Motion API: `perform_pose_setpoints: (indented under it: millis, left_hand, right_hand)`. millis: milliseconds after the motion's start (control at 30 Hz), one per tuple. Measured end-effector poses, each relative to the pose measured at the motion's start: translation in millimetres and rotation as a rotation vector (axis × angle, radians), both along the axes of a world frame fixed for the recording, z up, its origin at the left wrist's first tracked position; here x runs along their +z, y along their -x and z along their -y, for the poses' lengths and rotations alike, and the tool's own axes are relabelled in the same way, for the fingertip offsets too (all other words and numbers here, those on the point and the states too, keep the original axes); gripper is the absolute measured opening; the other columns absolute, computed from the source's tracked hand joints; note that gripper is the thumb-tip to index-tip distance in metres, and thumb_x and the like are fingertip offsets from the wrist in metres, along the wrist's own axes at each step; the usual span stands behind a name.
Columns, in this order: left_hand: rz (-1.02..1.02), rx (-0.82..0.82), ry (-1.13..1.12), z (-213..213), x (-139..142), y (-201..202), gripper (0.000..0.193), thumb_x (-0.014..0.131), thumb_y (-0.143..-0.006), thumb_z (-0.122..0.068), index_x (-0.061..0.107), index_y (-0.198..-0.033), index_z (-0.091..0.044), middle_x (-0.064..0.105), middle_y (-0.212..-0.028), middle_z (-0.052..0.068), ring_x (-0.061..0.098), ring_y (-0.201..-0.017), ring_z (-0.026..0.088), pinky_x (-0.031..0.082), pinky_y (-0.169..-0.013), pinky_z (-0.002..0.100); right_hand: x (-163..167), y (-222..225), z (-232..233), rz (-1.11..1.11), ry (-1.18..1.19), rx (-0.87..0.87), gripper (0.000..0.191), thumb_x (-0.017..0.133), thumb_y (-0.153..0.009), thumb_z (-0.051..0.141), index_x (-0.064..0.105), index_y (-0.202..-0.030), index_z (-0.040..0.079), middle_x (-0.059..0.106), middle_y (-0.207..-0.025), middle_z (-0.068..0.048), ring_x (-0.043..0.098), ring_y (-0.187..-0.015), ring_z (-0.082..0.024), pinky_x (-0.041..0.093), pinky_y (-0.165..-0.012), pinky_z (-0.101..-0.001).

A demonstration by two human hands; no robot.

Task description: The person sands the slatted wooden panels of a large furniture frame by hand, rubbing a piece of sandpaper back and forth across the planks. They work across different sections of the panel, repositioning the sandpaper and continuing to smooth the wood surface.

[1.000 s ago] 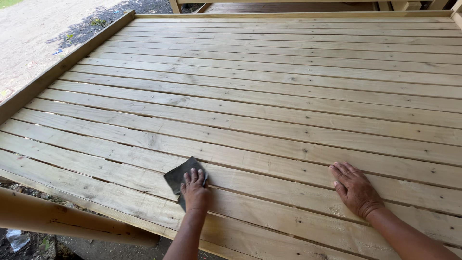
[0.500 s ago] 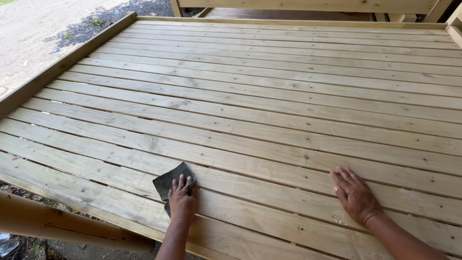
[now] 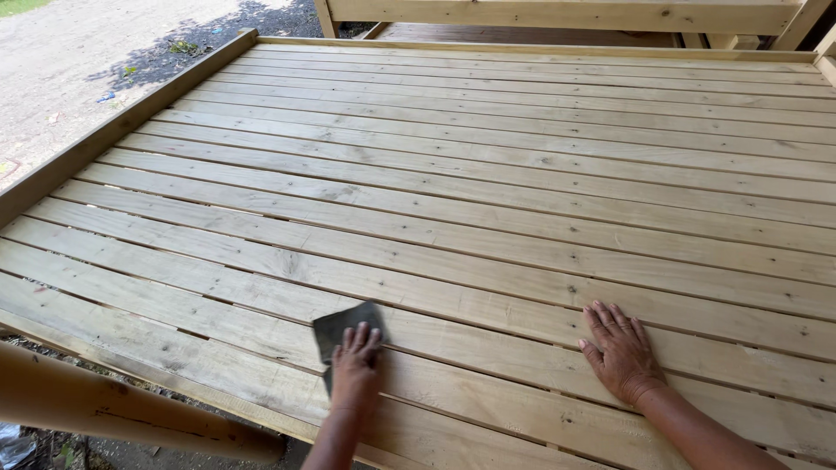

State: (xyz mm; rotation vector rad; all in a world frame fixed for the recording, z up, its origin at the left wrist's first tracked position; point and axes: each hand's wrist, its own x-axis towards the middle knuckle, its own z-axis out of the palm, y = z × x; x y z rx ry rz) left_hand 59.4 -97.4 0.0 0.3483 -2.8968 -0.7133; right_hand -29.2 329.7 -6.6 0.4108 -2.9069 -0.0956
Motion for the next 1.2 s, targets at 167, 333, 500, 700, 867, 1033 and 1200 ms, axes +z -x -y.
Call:
perform_pose_setpoints:
  millis: [167,333,500,700,867,1033,1200]
  left_hand:
    - [-0.139,0.043,0.112,7.7,2.0,5.2,0.057,0.056,-0.091,-0.018,0.054,-0.148,-0.018,0.031,-0.164,0.012,0.016,-0.153,0.036,0.013,-0.119,0.053]
    - [0.038,-0.361,-0.054,-57.1,-12.8,-13.6,0.063,0.051,-0.09,-0.004,0.053,-0.149,-0.025,0.031,-0.168,0.002,0.015,-0.159,0.026,0.009,-0.128,0.049]
    - [0.065,-0.086,0.02,56.4,4.2,10.7,0.053,0.053,-0.098,-0.021,0.047,-0.15,-0.026,0.025,-0.168,-0.001,0.012,-0.157,0.023,0.007,-0.127,0.047]
    - [0.047,0.178,0.106,82.8,8.8,37.6,0.064,0.054,-0.091,-0.017,0.043,-0.153,-0.021,0.023,-0.167,0.005,0.012,-0.157,0.03,0.01,-0.124,0.049]
    - [0.051,-0.149,0.072,36.0,-5.7,29.4,0.065,0.049,-0.091,-0.008,0.046,-0.154,-0.025,0.027,-0.169,-0.002,0.015,-0.159,0.024,0.01,-0.128,0.046]
    - [0.179,0.053,0.112,114.9,11.4,41.9,0.067,0.053,-0.089,-0.013,0.041,-0.154,-0.024,0.021,-0.17,-0.002,0.013,-0.158,0.023,0.012,-0.128,0.044]
    - [0.157,0.003,0.36,104.1,-0.5,33.8,0.081,0.046,-0.083,0.004,0.031,-0.16,-0.013,0.018,-0.17,0.002,0.012,-0.156,0.023,0.008,-0.122,0.052]
  right_hand:
    - [1.9,-5.8,21.4,0.076,-0.099,-0.117,0.074,0.036,-0.097,0.061,0.024,-0.16,0.024,0.02,-0.168,-0.001,0.018,-0.155,-0.024,0.014,-0.125,-0.0473]
    - [2.7,4.9,68.4,0.098,-0.14,-0.092,0.076,0.034,-0.097,0.062,0.021,-0.161,0.022,0.017,-0.17,0.0,0.015,-0.155,-0.024,0.011,-0.125,-0.0475]
    - [0.1,9.4,100.2,0.164,-0.128,-0.074,0.076,0.031,-0.098,0.064,0.017,-0.162,0.024,0.015,-0.17,0.002,0.011,-0.157,-0.021,0.008,-0.126,-0.0448]
    - [4.1,12.8,123.5,0.293,-0.174,-0.144,0.075,0.028,-0.099,0.065,0.009,-0.163,0.031,0.004,-0.172,0.003,0.004,-0.157,-0.024,0.004,-0.124,-0.0533]
    - [2.0,17.3,155.6,0.291,-0.161,-0.141,0.076,0.028,-0.099,0.067,0.009,-0.163,0.032,0.003,-0.172,0.005,0.003,-0.158,-0.024,0.003,-0.123,-0.0572]
    - [-1.3,18.6,159.0,0.281,-0.155,-0.152,0.076,0.028,-0.098,0.069,0.01,-0.163,0.033,0.004,-0.172,0.006,0.004,-0.157,-0.023,0.003,-0.124,-0.0565]
    - [-3.5,20.5,158.9,0.26,-0.183,-0.149,0.076,0.026,-0.098,0.068,0.009,-0.164,0.032,0.003,-0.172,0.005,0.004,-0.157,-0.024,0.004,-0.123,-0.0571]
